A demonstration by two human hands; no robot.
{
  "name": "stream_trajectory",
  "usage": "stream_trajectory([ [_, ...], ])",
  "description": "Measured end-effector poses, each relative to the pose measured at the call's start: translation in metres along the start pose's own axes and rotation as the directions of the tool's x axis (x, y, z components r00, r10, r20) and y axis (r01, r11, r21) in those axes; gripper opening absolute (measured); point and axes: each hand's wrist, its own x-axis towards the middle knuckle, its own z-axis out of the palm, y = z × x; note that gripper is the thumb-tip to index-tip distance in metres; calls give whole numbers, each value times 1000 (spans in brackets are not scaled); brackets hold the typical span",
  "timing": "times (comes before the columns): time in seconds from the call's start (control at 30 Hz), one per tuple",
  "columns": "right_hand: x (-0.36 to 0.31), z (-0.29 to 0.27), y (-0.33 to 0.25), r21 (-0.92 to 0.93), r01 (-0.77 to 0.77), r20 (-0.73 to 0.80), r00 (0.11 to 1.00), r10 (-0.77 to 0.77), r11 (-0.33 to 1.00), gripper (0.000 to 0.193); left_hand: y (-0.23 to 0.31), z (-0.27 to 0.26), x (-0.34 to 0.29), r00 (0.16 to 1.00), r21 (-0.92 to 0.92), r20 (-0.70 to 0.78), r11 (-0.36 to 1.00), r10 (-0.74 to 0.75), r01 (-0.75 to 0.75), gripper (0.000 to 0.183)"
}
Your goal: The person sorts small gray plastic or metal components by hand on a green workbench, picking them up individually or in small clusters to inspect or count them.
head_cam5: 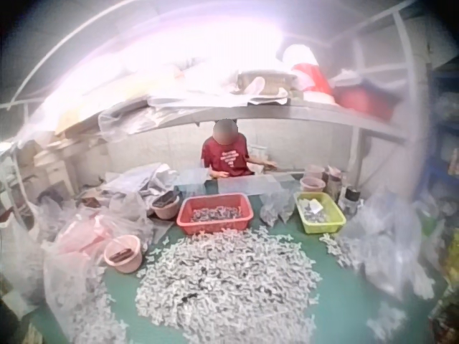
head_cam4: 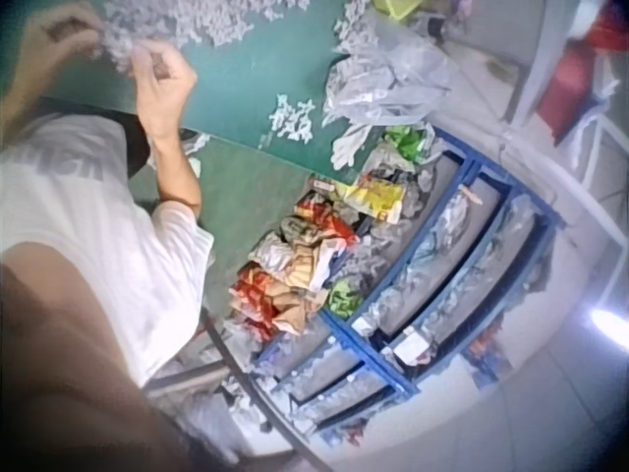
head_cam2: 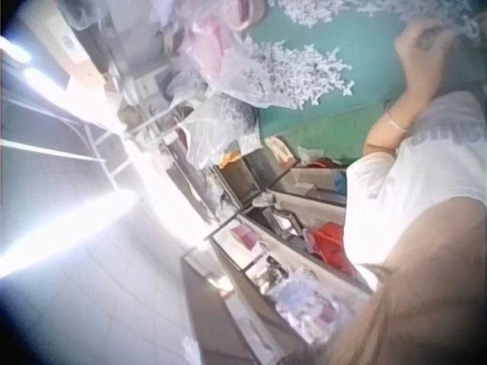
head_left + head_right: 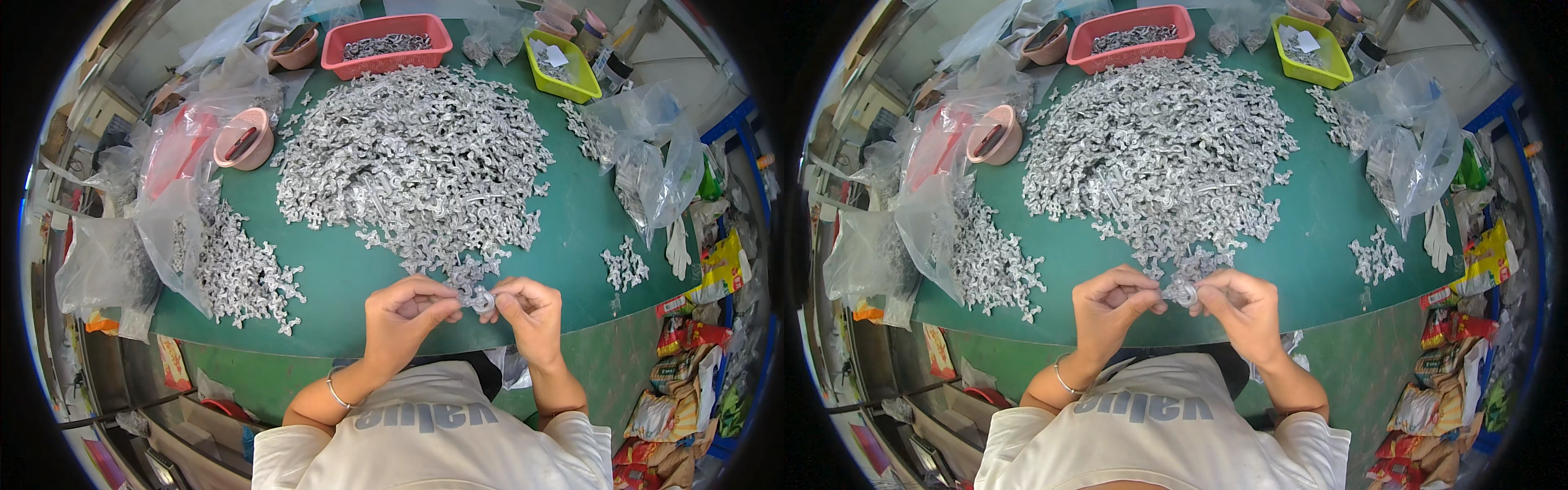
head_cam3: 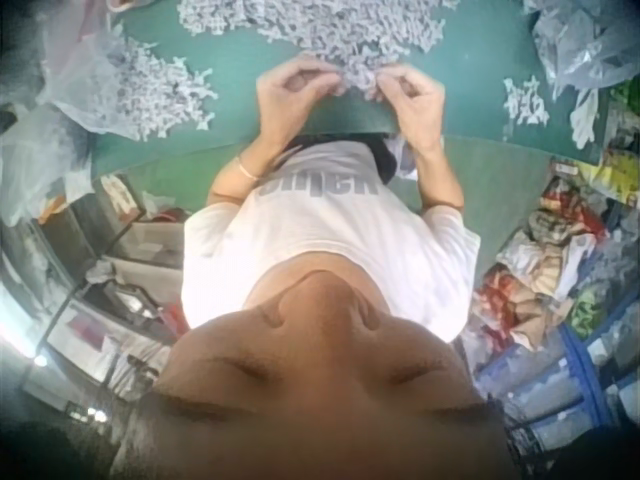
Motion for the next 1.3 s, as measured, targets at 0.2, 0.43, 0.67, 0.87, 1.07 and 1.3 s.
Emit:
stream_trajectory([
  [0.2,0,0,3,106,-51,1,999,51,993,12,-4,3,0,998,-102,-3,992,-68,67,5],
  [0.43,2,-1,6,161,-138,35,990,134,977,12,-8,-1,1,992,-101,-27,988,-124,120,4],
  [0.67,6,-39,40,-510,-100,-160,987,21,854,16,-29,-99,-13,812,457,-533,889,239,38,9],
  [0.87,18,-11,48,-840,195,80,968,-240,506,33,-60,-173,-33,710,955,-296,175,639,241,16],
  [1.07,31,-27,65,-873,294,196,942,-272,388,22,-56,-116,-19,833,961,-199,270,516,62,25],
  [1.3,14,-15,39,-629,174,-9,973,-230,758,7,-41,-17,-3,990,518,26,846,136,-129,34],
])
